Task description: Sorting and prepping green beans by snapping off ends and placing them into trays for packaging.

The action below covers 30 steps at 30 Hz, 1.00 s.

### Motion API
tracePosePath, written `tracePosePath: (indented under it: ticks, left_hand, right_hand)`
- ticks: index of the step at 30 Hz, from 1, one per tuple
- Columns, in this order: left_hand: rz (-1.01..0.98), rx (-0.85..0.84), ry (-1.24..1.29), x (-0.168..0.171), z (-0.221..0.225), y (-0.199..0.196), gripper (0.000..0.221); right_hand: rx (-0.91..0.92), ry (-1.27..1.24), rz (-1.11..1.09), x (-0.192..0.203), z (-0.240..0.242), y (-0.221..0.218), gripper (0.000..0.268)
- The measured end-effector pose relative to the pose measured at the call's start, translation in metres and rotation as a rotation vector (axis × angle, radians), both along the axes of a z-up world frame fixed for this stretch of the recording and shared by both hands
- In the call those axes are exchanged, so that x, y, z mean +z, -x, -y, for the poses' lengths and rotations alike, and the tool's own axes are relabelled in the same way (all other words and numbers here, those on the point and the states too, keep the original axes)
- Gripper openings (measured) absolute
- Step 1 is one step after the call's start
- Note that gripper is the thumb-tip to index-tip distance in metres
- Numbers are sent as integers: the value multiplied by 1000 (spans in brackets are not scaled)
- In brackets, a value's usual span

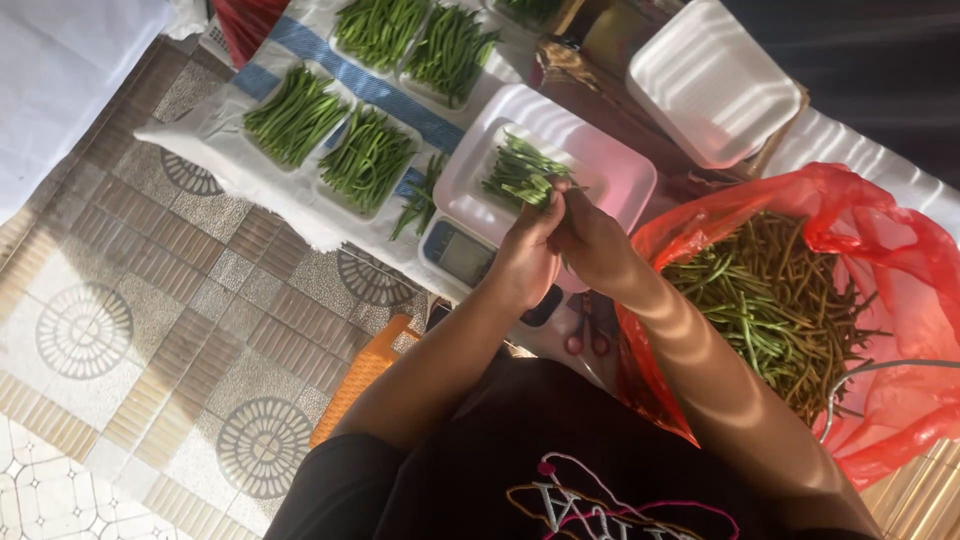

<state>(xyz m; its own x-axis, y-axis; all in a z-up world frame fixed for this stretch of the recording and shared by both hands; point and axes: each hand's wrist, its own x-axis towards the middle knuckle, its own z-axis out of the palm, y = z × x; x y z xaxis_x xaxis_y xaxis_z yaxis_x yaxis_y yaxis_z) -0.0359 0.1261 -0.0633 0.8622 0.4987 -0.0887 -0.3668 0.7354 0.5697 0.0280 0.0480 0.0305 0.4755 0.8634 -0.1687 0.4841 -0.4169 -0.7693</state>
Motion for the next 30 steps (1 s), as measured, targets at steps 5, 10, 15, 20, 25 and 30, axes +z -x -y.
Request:
tracePosePath:
  ticks: [5,10,15,20,25,30]
  left_hand:
    - [-206,4,-50,13,-9,24,56]
    - [-560,-103,37,-5,2,54,84]
    - [-616,-131,153,-39,3,86,46]
    - [-654,-109,174,-43,-6,100,39]
    - [-639,-97,198,-55,-10,110,40]
    - [-633,-102,278,-62,-12,116,36]
  right_hand:
    - [42,201,63,-61,-26,-20,31]
    - [-68,401,330,-99,-36,-43,39]
    - [-43,306,732,-152,-60,-60,22]
    - [-48,346,918,-146,-70,-52,32]
    - [-31,257,928,-134,-62,-51,39]
    - [-109,200,809,-112,-57,-42,50]
